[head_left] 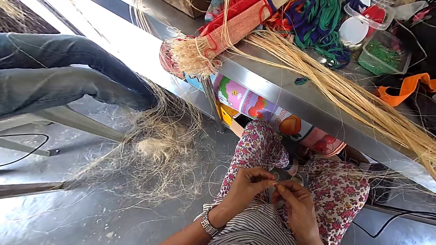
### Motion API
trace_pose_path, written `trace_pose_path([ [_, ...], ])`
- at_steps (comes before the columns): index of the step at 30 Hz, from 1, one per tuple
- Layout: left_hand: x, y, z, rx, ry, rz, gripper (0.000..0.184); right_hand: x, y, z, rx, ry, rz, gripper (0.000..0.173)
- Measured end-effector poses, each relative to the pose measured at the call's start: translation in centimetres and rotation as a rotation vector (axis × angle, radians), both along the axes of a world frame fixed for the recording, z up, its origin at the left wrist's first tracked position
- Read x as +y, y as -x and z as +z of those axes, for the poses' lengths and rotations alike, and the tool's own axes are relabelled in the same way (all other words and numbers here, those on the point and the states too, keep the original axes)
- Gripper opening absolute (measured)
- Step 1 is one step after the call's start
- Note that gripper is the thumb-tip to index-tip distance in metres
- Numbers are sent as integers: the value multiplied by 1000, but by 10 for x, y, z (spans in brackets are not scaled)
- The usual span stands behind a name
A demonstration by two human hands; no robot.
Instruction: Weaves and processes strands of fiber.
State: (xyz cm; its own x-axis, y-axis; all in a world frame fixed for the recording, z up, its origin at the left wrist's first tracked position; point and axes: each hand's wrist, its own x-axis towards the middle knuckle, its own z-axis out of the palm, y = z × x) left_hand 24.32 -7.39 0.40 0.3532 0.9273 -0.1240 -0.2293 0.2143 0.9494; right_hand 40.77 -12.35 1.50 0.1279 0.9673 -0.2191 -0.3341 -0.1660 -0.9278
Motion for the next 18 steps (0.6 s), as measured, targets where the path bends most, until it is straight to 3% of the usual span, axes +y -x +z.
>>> trace_pose_path([
  [14,-2,-6,-6,-49,-12,24,10,1,-1,-4,16,-21,30,7],
  [18,-2,-8,-2,-139,112,50,10,1,3,-3,-229,-111,104,27],
])
